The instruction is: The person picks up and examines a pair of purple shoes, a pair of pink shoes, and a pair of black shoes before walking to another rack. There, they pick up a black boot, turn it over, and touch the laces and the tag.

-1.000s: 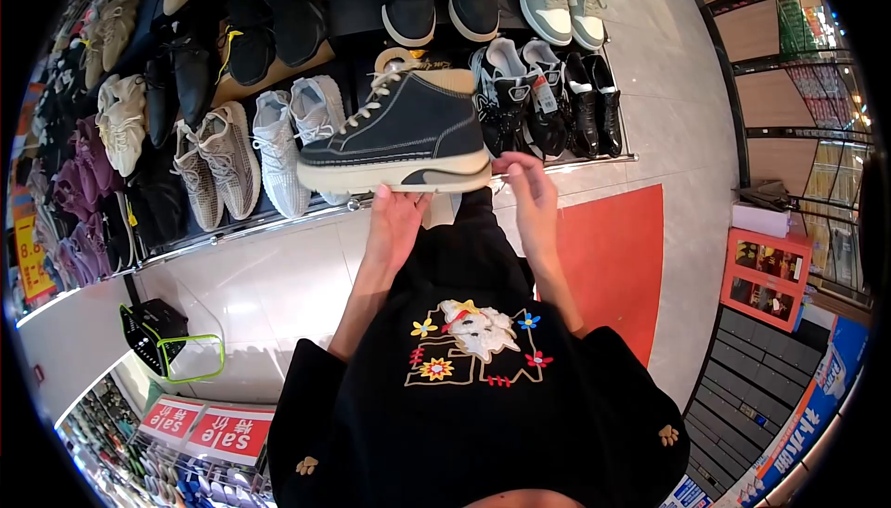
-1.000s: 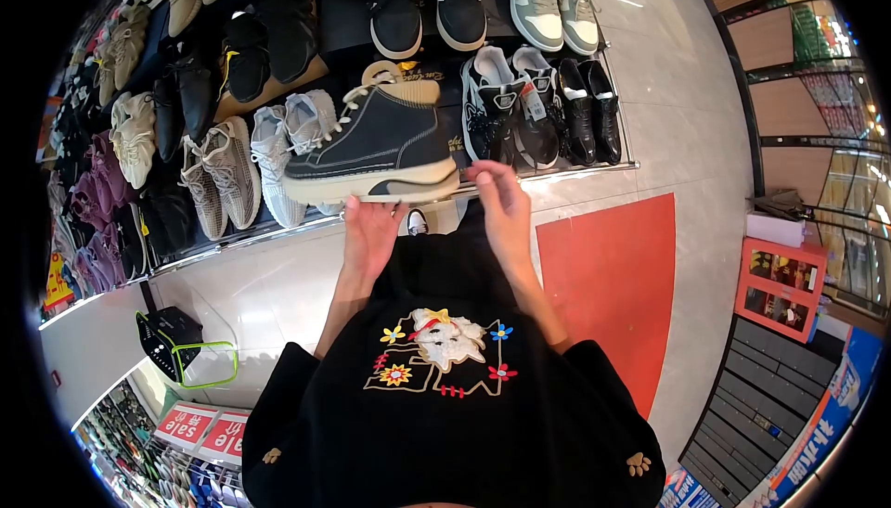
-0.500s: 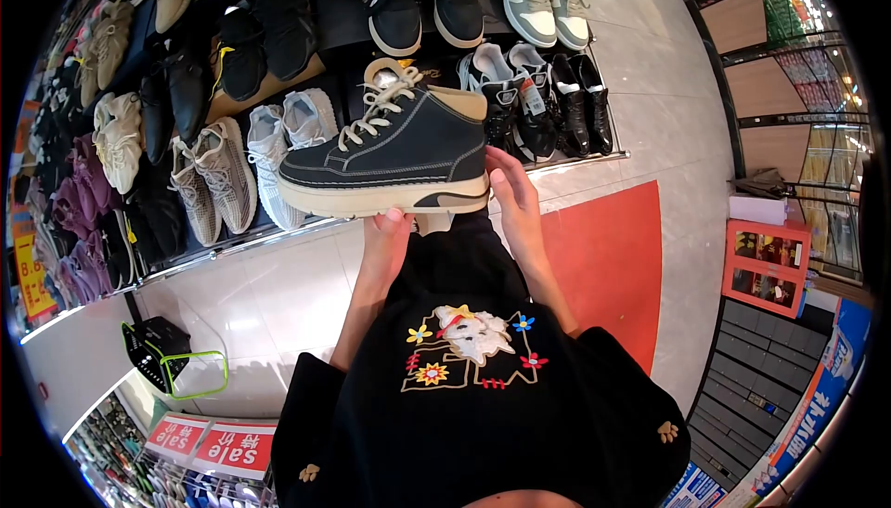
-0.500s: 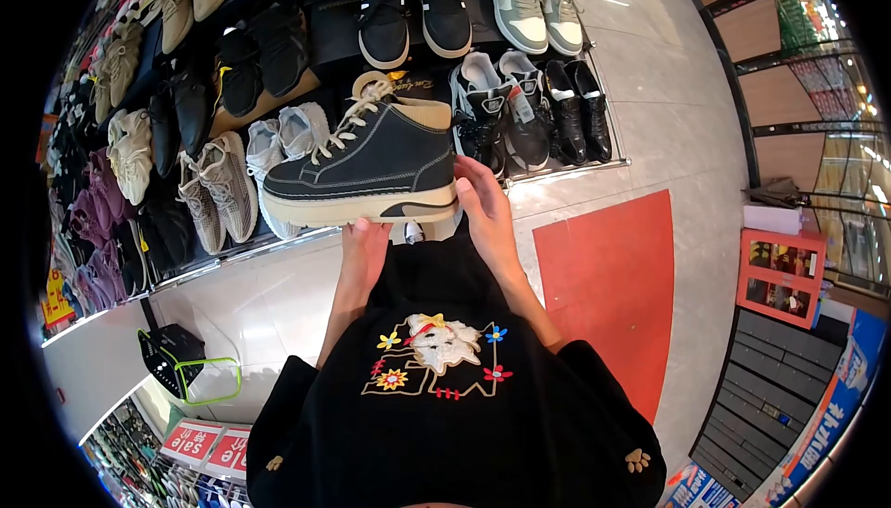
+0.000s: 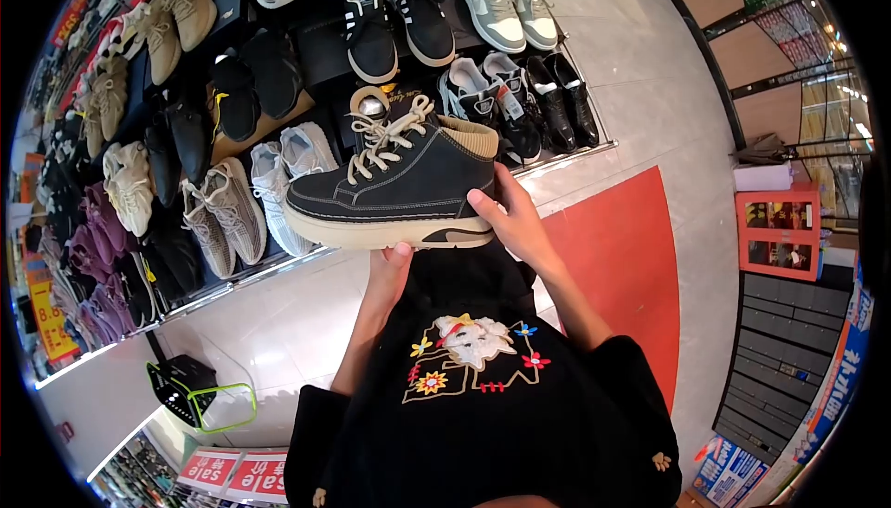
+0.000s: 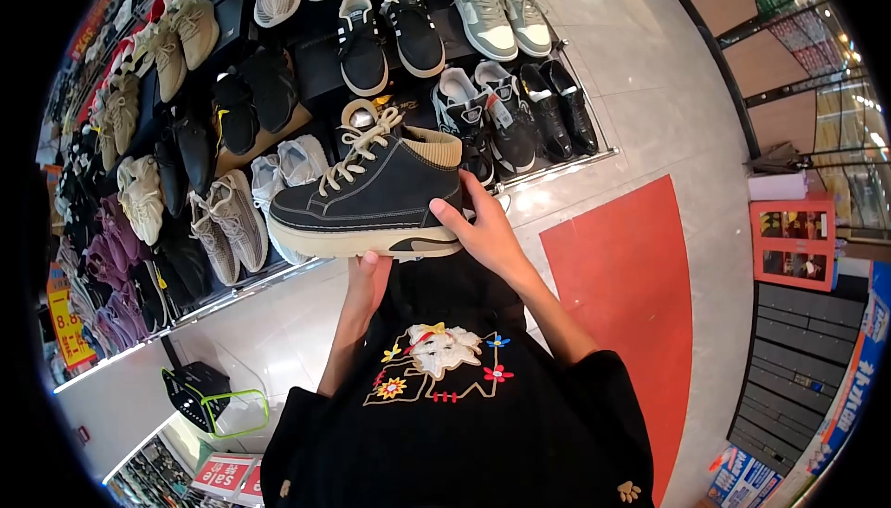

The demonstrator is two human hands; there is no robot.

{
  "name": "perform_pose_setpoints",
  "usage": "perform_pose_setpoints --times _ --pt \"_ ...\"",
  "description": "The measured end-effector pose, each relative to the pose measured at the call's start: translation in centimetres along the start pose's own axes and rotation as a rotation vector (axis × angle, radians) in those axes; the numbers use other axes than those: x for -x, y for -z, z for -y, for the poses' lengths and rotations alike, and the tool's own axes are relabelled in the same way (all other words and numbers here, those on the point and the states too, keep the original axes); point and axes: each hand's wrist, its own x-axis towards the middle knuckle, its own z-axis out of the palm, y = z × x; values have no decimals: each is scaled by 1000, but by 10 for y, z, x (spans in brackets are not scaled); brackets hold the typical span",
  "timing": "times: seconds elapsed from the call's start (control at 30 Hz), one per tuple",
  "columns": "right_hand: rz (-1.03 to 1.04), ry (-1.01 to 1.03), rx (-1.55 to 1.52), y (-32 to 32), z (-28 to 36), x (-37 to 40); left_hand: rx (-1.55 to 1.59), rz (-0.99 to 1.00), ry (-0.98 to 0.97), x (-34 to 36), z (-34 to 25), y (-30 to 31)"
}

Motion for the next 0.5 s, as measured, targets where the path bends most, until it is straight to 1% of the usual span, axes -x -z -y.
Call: perform_pose_setpoints --times 0.07,0.17,0.27,0.33,0.4,0.43,0.47,0.5 --pt "16 26 -17 1 3 4 -56 -10 45 2 1 12" --pt "-24 84 -65 -1 -12 4 -190 47 118 -3 0 21" --pt "-45 84 -140 0 -27 1 -170 54 84 -15 7 23" --pt "-59 80 -128 2 -43 -4 -173 53 47 -20 15 31" --pt "-124 87 -96 -3 -53 -11 -169 77 42 -28 18 33" --pt "-132 88 -100 -2 -55 -13 -120 66 23 -31 22 33" --pt "-122 59 -91 -2 -55 -16 -70 53 2 -34 22 31" --pt "-109 27 -84 -3 -56 -17 -110 67 25 -36 21 34"
